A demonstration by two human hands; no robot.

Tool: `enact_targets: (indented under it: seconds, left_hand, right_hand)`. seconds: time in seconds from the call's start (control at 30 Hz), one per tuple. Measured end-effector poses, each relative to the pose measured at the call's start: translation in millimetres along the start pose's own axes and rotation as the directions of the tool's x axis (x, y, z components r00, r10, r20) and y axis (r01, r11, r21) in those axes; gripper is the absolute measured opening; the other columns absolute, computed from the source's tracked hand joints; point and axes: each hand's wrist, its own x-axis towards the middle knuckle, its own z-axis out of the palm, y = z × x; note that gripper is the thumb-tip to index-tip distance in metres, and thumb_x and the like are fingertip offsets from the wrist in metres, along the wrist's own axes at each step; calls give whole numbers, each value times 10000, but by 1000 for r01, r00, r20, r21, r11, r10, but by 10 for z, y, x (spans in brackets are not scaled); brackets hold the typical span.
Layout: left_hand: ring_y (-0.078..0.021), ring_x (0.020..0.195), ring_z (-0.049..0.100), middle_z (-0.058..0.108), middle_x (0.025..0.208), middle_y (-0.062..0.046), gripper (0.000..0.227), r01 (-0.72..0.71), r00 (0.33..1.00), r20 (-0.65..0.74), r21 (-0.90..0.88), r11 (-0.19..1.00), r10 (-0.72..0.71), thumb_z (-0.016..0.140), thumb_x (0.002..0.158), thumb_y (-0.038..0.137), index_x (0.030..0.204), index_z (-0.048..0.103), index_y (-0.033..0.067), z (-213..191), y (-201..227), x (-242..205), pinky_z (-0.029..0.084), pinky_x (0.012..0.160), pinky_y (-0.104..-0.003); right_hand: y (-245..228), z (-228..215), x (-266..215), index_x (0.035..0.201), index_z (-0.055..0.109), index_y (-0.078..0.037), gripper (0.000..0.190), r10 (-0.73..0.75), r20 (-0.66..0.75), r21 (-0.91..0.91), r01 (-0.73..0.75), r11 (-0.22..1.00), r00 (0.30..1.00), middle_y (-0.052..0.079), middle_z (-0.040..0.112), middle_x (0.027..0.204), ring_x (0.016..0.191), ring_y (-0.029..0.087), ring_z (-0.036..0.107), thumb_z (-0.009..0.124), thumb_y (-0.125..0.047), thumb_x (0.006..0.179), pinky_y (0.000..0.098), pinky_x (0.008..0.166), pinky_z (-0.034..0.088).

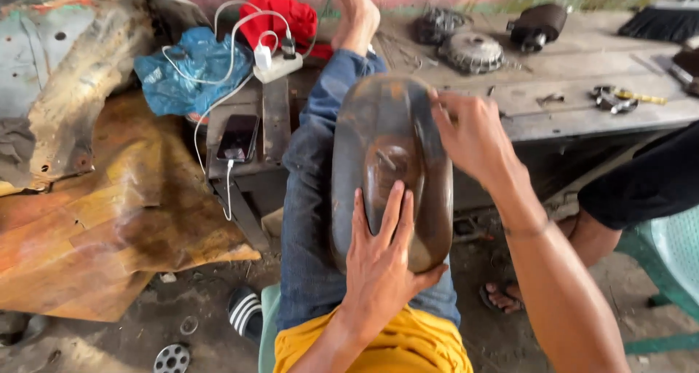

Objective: The person scrapes a large, curved metal part resting on their lap using a yellow-handled tool. They hold the part with their left hand while scraping with their right hand, focusing on a specific area of the surface.

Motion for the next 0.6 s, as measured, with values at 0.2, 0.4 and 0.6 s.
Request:
enact_targets:
  seconds: [0.2, 0.4, 0.6]
  left_hand:
    - [-578, 1510, 190, 288, 1694, -23, 1198, 48, 998, 36, -50, 998, -47, 961, 684, 592, 1591, 376, 72, -5, -26, -7, 423, 1106, -595]
    - [-626, 1498, 219, 299, 1692, -68, 1214, -16, 999, -33, -12, 1000, 15, 959, 707, 610, 1592, 358, 36, 34, -42, -16, 390, 1161, -656]
    - [-619, 1485, 211, 305, 1682, -84, 1191, -25, 1000, 9, -31, 999, 25, 967, 700, 593, 1569, 392, 16, -7, -18, -33, 358, 1158, -639]
  right_hand:
    - [-117, -94, 12, 1252, 711, 38, 326, 66, 96, 49, -70, 996, 993, 70, 527, 444, 362, 163, 261, 516, -109, 1036, 347, 504, 403]
    - [32, 20, 326, 1237, 701, 91, 300, -92, 19, 74, 90, 993, 996, 168, 737, 749, 336, 115, 292, 528, -38, 1028, 314, 309, 256]
    - [-128, -178, -182, 1320, 688, -10, 365, 150, 122, 10, -152, 988, 981, 143, 638, 564, 448, 267, 412, 514, -149, 1032, 405, 582, 370]
